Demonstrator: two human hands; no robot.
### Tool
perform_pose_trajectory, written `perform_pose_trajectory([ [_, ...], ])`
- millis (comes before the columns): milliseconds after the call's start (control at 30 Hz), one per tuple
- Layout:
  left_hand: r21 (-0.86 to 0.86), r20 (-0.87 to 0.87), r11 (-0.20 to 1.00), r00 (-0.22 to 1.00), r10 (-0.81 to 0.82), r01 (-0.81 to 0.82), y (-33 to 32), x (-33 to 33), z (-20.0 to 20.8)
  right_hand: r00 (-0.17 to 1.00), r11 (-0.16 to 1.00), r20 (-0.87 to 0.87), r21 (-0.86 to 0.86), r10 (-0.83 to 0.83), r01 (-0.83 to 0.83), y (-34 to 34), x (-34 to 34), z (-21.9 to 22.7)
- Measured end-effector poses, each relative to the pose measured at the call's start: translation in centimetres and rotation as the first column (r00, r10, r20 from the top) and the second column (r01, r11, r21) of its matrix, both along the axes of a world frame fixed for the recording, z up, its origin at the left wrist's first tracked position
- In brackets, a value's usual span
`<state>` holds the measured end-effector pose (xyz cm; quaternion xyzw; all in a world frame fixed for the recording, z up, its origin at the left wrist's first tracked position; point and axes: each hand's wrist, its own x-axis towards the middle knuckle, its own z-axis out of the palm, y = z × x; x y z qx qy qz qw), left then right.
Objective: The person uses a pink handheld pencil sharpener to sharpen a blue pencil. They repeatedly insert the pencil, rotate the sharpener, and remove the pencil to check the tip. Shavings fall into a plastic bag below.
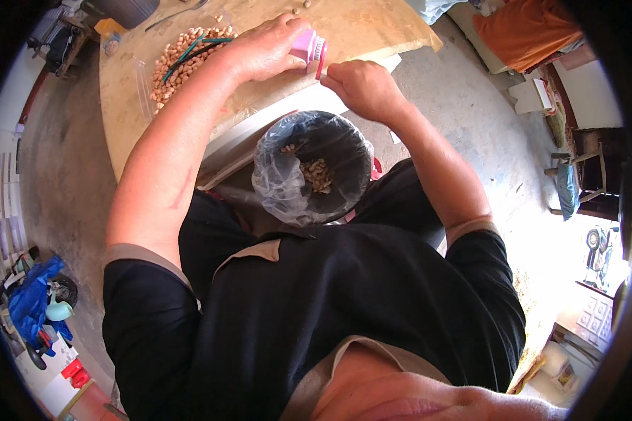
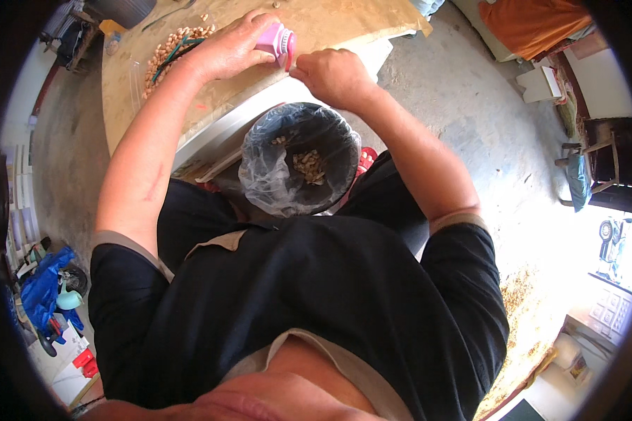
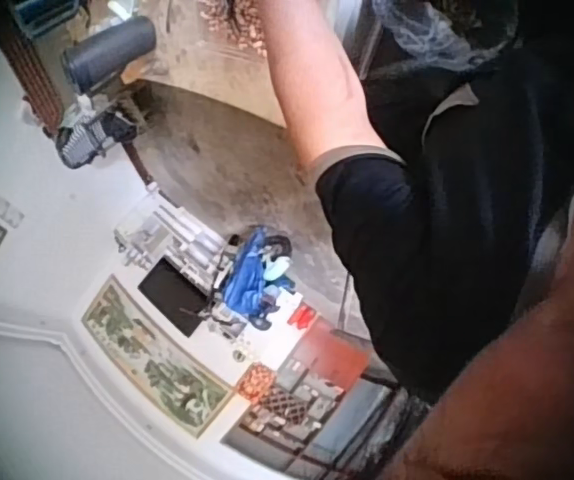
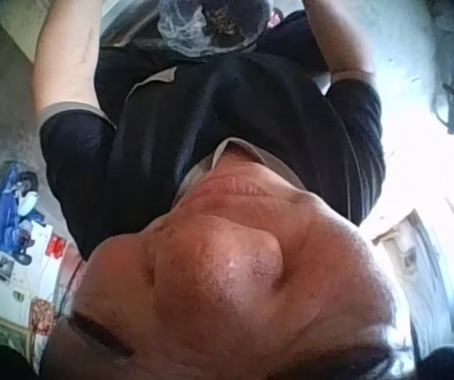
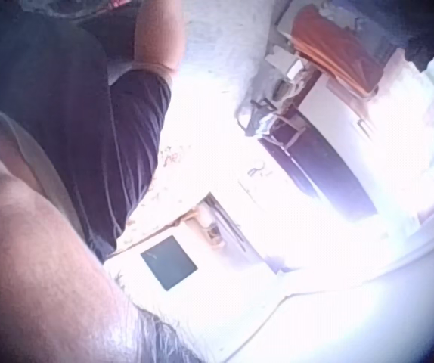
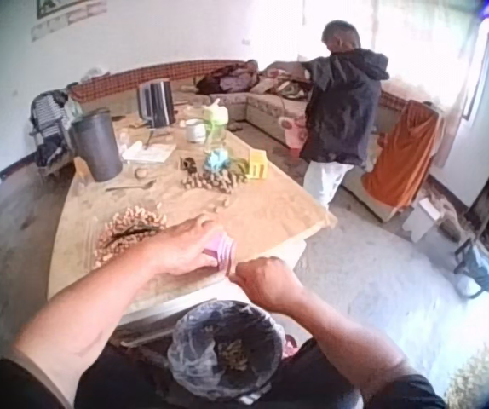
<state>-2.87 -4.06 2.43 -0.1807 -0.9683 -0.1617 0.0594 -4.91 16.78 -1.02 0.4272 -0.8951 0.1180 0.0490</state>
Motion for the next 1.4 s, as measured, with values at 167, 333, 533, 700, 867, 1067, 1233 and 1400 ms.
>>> perform_pose_trajectory([
  [167, 0.013, 0.067, 1.0, 0.998, -0.008, 0.007, -0.1, -0.3, 0.6, 0.999, 0.938, -0.028, -0.345, -0.037, 0.025, -0.2, -0.2, 2.2],
  [333, -0.03, -0.054, 0.999, 0.998, -0.044, 0.042, 0.0, -1.0, -0.7, 0.953, 0.941, -0.114, -0.228, -0.282, 0.251, -0.9, -4.9, 0.9],
  [533, -0.057, -0.105, 0.998, 0.994, -0.019, 0.013, -0.1, -0.7, -1.1, 0.999, 1.0, -0.045, -0.016, -0.011, 0.01, 0.3, -0.3, -0.9],
  [700, 0.046, 0.009, 0.998, 0.999, -0.042, 0.041, 0.0, -0.9, -0.5, 1.0, 0.991, -0.012, -0.137, 0.004, -0.005, 0.3, 1.0, 1.8],
  [867, 0.075, 0.092, 0.983, 0.981, -0.172, 0.165, -1.0, -1.6, -0.6, 0.986, 0.973, -0.166, -0.231, -0.035, -0.005, -0.1, 0.4, 2.8],
  [1067, -0.046, 0.057, 0.997, 0.997, -0.052, 0.055, 0.0, -0.5, 0.0, 0.965, 0.971, -0.146, -0.131, -0.22, 0.201, -0.2, -4.6, 0.8],
  [1233, -0.063, 0.121, 0.998, 0.993, 0.009, -0.002, 0.6, -0.8, 0.4, 0.999, 0.999, -0.037, 0.035, -0.028, 0.03, 0.4, -1.1, -0.8],
  [1400, -0.032, 0.136, 0.999, 0.99, -0.032, 0.036, 0.0, -0.6, -0.1, 0.999, 0.974, -0.038, -0.225, -0.038, 0.029, 0.0, 2.0, 3.1],
])
